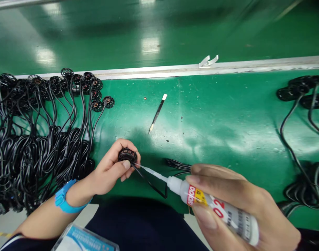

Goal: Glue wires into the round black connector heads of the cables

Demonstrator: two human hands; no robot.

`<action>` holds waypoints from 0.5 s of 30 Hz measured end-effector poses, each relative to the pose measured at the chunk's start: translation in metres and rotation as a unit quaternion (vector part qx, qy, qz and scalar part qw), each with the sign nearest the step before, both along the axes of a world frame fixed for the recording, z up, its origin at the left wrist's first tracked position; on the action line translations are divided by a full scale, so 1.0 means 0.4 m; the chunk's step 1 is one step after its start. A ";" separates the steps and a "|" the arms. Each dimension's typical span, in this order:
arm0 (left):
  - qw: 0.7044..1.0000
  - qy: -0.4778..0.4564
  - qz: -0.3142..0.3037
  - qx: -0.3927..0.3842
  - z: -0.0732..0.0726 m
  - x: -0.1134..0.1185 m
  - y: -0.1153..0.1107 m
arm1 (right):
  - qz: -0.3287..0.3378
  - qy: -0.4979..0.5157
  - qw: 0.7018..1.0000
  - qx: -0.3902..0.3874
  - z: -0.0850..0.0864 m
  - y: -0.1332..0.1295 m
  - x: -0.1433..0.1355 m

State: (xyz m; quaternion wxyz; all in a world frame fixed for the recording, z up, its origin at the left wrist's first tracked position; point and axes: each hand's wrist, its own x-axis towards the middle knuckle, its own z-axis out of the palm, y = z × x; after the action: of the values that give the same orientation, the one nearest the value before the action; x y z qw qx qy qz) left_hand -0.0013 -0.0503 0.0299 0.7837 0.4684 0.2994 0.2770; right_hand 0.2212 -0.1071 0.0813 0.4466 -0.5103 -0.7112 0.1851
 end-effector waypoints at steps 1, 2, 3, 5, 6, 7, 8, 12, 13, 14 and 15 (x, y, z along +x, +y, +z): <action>1.000 0.003 0.000 -0.001 0.001 0.000 -0.001 | -0.001 -0.005 1.000 0.002 -0.001 0.000 0.000; 1.000 0.006 0.001 0.000 0.002 0.001 -0.001 | -0.007 -0.003 1.000 0.001 -0.002 0.000 0.000; 1.000 0.008 0.001 0.001 0.003 0.001 -0.001 | -0.009 0.001 1.000 0.004 -0.003 0.000 0.000; 1.000 0.009 0.001 0.004 0.004 0.002 0.001 | 0.000 0.004 1.000 0.009 -0.004 0.002 0.002; 1.000 0.007 0.001 0.005 0.005 0.002 0.001 | 0.004 0.006 1.000 0.014 -0.004 0.003 0.003; 1.000 0.006 0.001 0.006 0.005 0.002 0.002 | 0.009 0.008 1.000 0.024 -0.005 0.005 0.003; 1.000 0.005 0.001 0.005 0.005 0.001 0.002 | 0.013 0.009 0.999 0.031 -0.006 0.007 0.003; 1.000 0.006 -0.001 0.002 0.004 0.001 0.001 | 0.009 0.008 1.000 0.026 -0.005 0.016 -0.003; 1.000 0.006 -0.001 0.001 0.004 0.001 0.000 | 0.010 0.009 1.000 0.018 -0.004 0.017 -0.005; 1.000 0.007 -0.002 0.000 0.004 0.001 0.000 | 0.006 0.014 1.000 0.017 -0.005 0.018 -0.007; 1.000 0.007 -0.002 -0.001 0.004 0.001 0.000 | 0.003 0.019 1.000 0.022 -0.006 0.016 -0.008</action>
State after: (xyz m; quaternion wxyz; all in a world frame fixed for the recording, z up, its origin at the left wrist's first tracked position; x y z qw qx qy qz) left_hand -0.0010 -0.0505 0.0313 0.7826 0.4698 0.3044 0.2722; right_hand 0.2181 -0.1005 0.0789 0.4708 -0.4949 -0.7078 0.1801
